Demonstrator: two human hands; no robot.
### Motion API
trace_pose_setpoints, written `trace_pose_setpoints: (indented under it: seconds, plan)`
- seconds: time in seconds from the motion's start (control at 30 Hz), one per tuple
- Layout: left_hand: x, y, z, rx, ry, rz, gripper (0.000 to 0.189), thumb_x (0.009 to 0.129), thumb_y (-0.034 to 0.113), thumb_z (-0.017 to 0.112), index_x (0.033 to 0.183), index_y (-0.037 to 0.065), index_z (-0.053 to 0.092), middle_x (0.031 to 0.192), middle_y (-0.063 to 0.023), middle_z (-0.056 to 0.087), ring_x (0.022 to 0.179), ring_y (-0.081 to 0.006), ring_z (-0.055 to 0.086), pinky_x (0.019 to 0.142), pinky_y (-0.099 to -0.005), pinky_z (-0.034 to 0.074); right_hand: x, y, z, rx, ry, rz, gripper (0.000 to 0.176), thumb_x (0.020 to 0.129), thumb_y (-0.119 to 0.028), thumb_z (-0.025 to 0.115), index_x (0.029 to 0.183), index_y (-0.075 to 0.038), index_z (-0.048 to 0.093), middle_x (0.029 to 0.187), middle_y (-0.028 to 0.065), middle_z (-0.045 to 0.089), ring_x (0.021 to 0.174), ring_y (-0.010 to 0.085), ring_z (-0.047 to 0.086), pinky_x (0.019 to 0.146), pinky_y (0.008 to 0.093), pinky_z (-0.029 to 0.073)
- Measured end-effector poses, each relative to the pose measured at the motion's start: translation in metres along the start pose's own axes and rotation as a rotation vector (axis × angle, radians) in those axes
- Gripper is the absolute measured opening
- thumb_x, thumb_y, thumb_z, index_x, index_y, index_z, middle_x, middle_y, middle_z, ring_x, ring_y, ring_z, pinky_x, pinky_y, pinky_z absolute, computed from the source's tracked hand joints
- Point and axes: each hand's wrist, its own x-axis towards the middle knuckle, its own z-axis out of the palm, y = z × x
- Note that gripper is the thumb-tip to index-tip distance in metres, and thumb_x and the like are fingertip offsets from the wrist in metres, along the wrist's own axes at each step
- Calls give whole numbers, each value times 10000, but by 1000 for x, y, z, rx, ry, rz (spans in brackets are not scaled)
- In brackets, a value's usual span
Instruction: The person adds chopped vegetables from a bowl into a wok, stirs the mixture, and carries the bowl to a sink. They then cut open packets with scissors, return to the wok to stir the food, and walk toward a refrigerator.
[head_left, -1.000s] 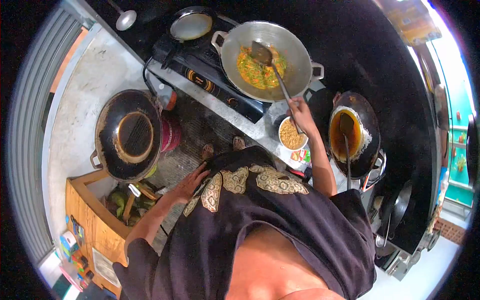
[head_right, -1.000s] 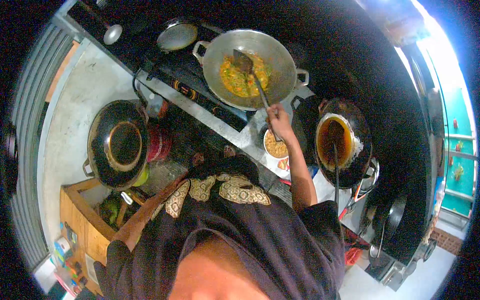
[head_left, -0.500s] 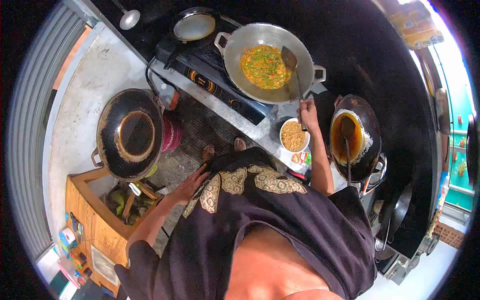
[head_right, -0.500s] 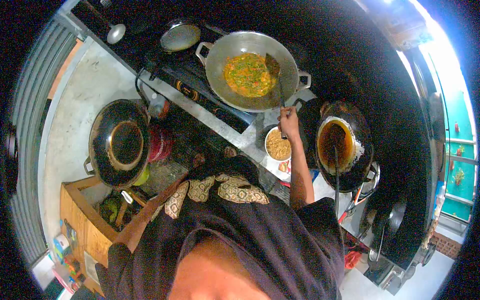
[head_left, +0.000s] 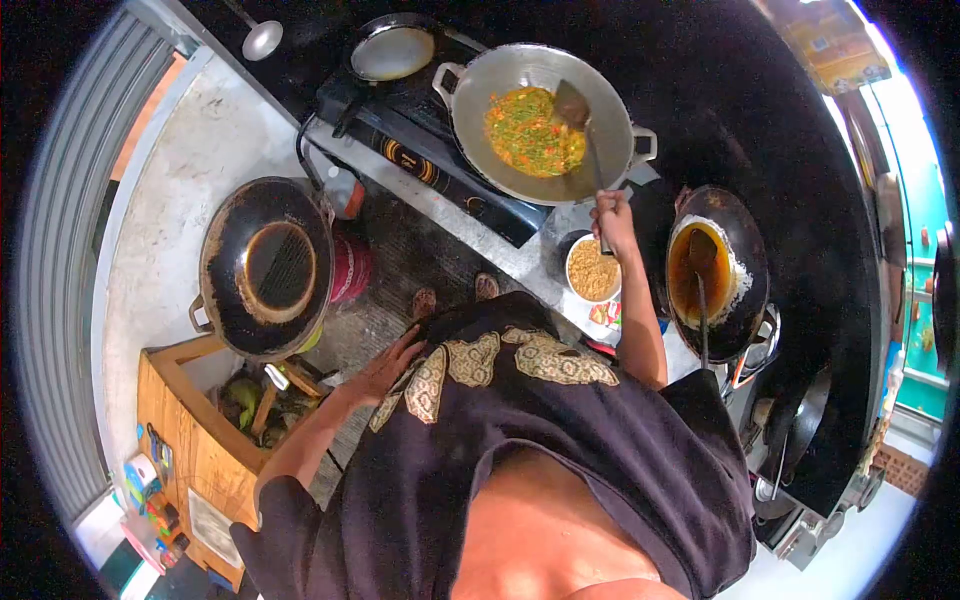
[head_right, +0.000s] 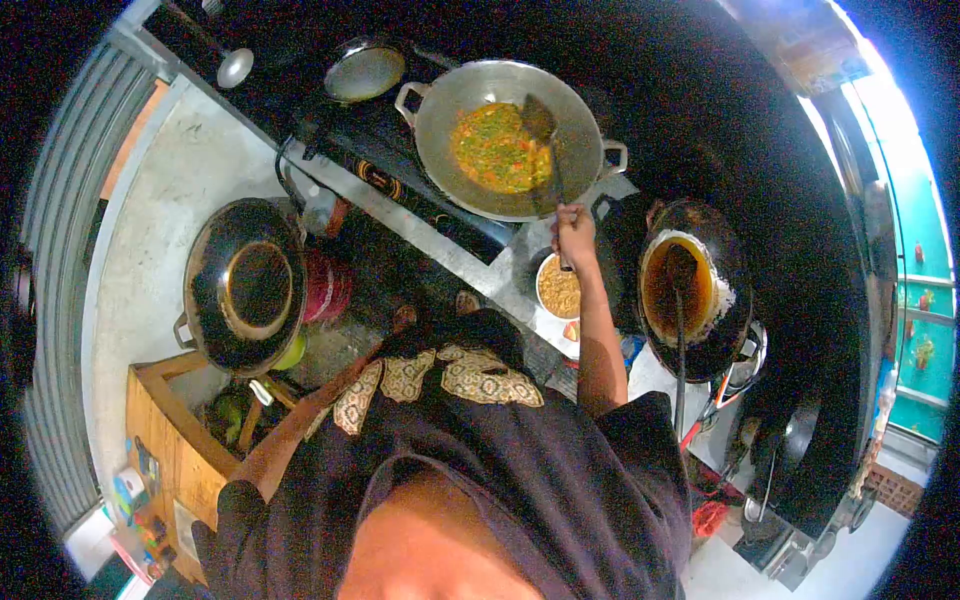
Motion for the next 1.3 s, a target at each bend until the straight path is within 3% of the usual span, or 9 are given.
trace_pose_setpoints:
  seconds: [0.17,0.4,0.6,0.67,0.73,0.8,0.93,1.1,1.3]
  plan:
    - [-16,72,-30,180,-27,-107,1133,568,-46,763,1426,194,64,1493,-57,-42,1356,-295,144,1102,-429,244,21,3,3,-171,136,-24,251,920,-283,495,985,-69,381,604,39,479,395,112,442,339,259,345]
    - [-16,61,-26,174,-24,-102,1148,563,-78,738,1426,218,42,1493,-35,-66,1358,-293,138,1102,-433,244,-18,-17,25,9,-133,33,278,924,-317,486,997,-69,384,608,32,478,401,111,442,349,252,332]
    - [-15,67,-33,220,-50,-82,1125,578,52,778,1427,193,53,1492,-64,-26,1352,-307,153,1100,-430,237,4,12,14,-133,-18,-57,247,917,-281,504,989,-70,396,579,35,473,370,107,420,329,254,322]
    - [0,-13,8,169,19,6,1083,603,106,773,1426,184,73,1491,-73,-15,1347,-311,166,1095,-426,241,-8,-5,5,-84,52,-59,233,917,-268,503,984,-70,401,569,36,471,366,109,418,321,258,324]
    - [-3,-17,14,157,46,19,1050,624,149,769,1425,176,90,1491,-80,-8,1343,-316,178,1090,-422,245,3,5,-13,-87,91,-119,231,916,-271,507,967,-71,405,596,40,474,364,107,408,313,258,323]
    - [-19,56,-21,186,44,-38,1025,639,183,766,1424,170,106,1490,-85,-5,1339,-320,187,1085,-419,252,10,9,-23,-49,129,-138,226,916,-270,509,943,-76,396,605,41,473,361,105,402,314,254,322]
    - [-15,51,-20,181,39,-35,1019,645,203,768,1422,158,110,1487,-95,7,1338,-326,184,1085,-424,256,10,11,-21,-2,197,-28,208,920,-260,501,902,-89,384,599,39,468,361,106,403,320,253,323]
    - [-7,11,-2,131,70,40,1021,642,223,769,1419,147,111,1484,-105,23,1332,-334,197,1076,-430,277,-1,4,-24,162,31,41,204,921,-278,480,900,-93,399,605,33,470,380,102,409,339,248,332]
    - [-17,49,-17,206,65,21,989,665,255,747,1415,137,113,1481,-114,34,1325,-349,207,1070,-435,285,21,-21,-38,95,86,24,213,925,-260,441,922,-48,415,632,30,472,433,104,429,384,240,351]
